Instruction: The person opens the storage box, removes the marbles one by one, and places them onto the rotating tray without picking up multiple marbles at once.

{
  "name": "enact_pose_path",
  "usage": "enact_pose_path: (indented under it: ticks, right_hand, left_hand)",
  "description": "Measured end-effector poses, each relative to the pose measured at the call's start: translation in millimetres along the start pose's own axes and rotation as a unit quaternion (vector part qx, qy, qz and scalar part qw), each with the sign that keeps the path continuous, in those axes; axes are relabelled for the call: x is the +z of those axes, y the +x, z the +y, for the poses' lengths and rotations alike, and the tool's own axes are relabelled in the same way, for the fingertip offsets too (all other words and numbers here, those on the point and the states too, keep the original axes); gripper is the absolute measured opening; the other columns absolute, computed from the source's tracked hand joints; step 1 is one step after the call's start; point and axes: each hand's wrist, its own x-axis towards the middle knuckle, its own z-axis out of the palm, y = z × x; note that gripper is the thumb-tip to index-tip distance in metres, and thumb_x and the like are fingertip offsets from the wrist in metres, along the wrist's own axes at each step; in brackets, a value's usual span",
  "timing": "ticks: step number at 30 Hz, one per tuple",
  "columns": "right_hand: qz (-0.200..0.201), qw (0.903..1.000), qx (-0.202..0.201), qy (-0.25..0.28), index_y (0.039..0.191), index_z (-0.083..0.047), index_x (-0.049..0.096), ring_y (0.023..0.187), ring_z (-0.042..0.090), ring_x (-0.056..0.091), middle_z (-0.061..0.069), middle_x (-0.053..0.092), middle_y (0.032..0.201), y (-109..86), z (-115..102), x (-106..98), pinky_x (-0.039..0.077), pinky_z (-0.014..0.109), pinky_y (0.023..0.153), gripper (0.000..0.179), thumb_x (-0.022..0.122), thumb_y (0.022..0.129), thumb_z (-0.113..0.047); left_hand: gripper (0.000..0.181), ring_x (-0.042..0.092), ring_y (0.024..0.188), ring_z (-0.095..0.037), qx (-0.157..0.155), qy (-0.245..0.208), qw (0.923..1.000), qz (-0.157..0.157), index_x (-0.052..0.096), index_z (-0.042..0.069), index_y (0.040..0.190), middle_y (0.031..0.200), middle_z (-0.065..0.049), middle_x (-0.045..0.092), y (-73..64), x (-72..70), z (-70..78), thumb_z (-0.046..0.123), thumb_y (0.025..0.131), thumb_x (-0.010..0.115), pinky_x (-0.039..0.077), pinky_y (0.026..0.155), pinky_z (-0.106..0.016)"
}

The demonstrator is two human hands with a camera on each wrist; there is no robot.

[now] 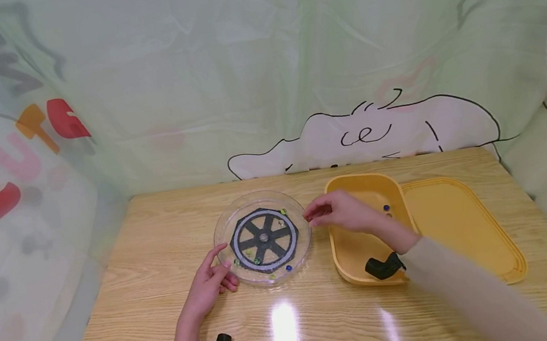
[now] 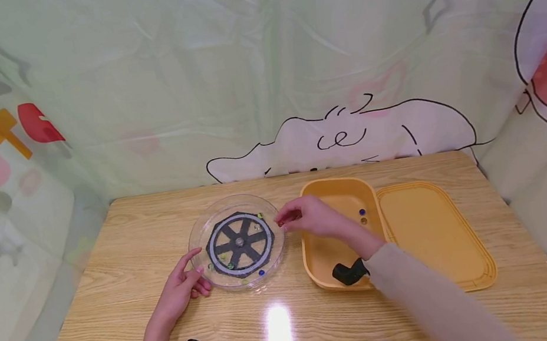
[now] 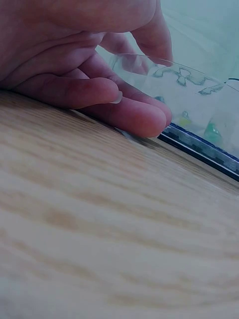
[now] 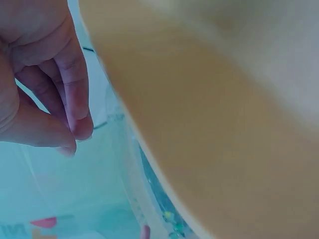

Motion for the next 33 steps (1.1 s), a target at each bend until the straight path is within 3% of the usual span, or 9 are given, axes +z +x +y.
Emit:
enact_pose_path:
  ticks: [11,21,33]
  right_hand:
    - [-0.011,0.9999,0.009,-0.006,0.109,0.002,0.072,0.091,0.019,0.064,0.006,0.073,0.101,15.9,1.4,24.4,0.053,0.031,0.082,0.019,0.071,0.090,-0.001]
    - [-0.028,0.9994,0.005,-0.021,0.108,0.001,0.072,0.091,0.018,0.064,0.009,0.072,0.102,22.7,-0.1,26.7,0.052,0.033,0.085,0.018,0.071,0.091,-0.003]
    - [-0.027,0.9995,0.015,-0.011,0.111,0.002,0.071,0.094,0.018,0.065,0.012,0.072,0.104,20.1,-2.1,25.2,0.052,0.036,0.088,0.021,0.072,0.091,-0.005]
  left_hand:
    - [0.046,0.067,0.070,-0.028,-0.002,0.001,1.0000,0.000,0.041,0.026,0.149,0.082,-0.014,0.069,0.2,-1.3,-1.5,0.026,0.105,0.054,0.049,0.064,-0.028]
    - [0.048,0.067,0.069,-0.026,0.002,0.003,1.0000,-0.003,0.038,0.022,0.151,0.082,-0.014,0.070,0.9,-0.3,0.9,0.025,0.105,0.053,0.049,0.063,-0.027]
    - [0.046,0.067,0.070,-0.028,-0.002,0.007,1.0000,0.006,0.041,0.026,0.149,0.082,-0.014,0.069,0.1,0.5,-0.1,0.025,0.105,0.054,0.049,0.064,-0.028]
